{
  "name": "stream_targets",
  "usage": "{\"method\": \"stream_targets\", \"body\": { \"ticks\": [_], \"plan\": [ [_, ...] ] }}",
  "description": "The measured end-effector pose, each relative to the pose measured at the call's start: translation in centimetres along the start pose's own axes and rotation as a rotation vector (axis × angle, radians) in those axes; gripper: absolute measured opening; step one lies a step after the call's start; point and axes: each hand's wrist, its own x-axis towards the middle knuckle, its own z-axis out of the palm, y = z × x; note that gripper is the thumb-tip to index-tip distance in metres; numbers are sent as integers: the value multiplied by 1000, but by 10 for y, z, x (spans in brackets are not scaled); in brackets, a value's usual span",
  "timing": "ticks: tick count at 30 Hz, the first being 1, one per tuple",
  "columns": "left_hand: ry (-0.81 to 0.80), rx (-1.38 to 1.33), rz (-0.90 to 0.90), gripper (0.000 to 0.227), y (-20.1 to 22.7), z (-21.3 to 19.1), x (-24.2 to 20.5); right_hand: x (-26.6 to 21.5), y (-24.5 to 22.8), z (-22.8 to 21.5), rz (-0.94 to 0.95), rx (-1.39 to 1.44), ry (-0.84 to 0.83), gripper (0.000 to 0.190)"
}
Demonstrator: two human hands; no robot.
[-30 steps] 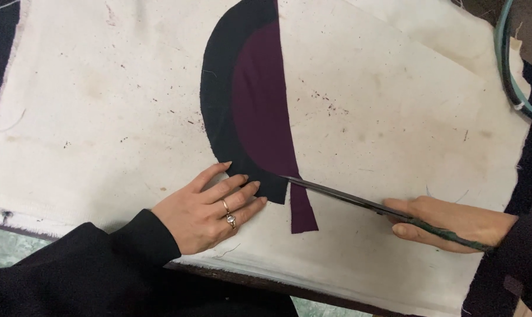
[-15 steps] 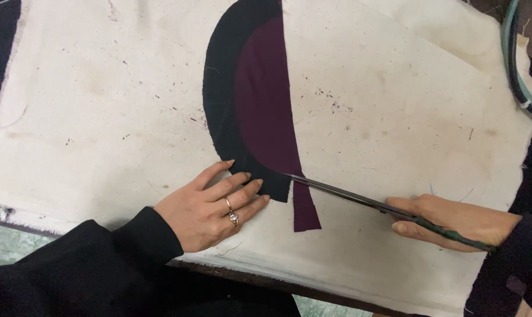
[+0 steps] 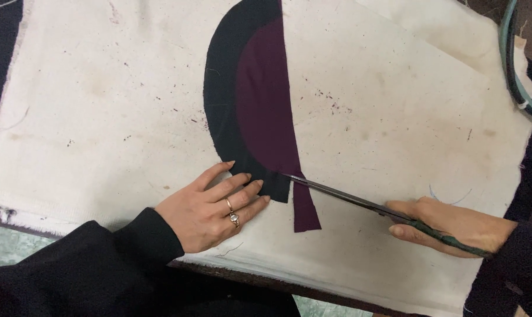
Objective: The person uses shears to cut a piece of dark purple fabric along a black curved pattern on a white work surface. The person repeatedly repositions the fabric and cuts along the marked lines to separate the patterned piece from the surrounding material.
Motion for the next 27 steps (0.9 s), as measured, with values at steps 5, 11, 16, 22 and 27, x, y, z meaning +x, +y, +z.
{"method": "stream_targets", "body": {
  "ticks": [5,11,16,22,27],
  "plan": [
    [-5,3,4,41,0,-1,0,-2,4,0,-9,11,-41,38],
    [-12,-14,-3,39,0,-1,1,1,-8,0,-57,18,-2,42],
    [-5,-1,-1,41,0,-2,0,-5,-16,-5,-4,42,-52,38],
    [-7,3,5,41,0,-1,0,-6,-16,-4,-27,95,-71,41],
    [-11,3,7,41,-1,-3,0,4,-8,2,-143,59,-8,39]
  ]
}}
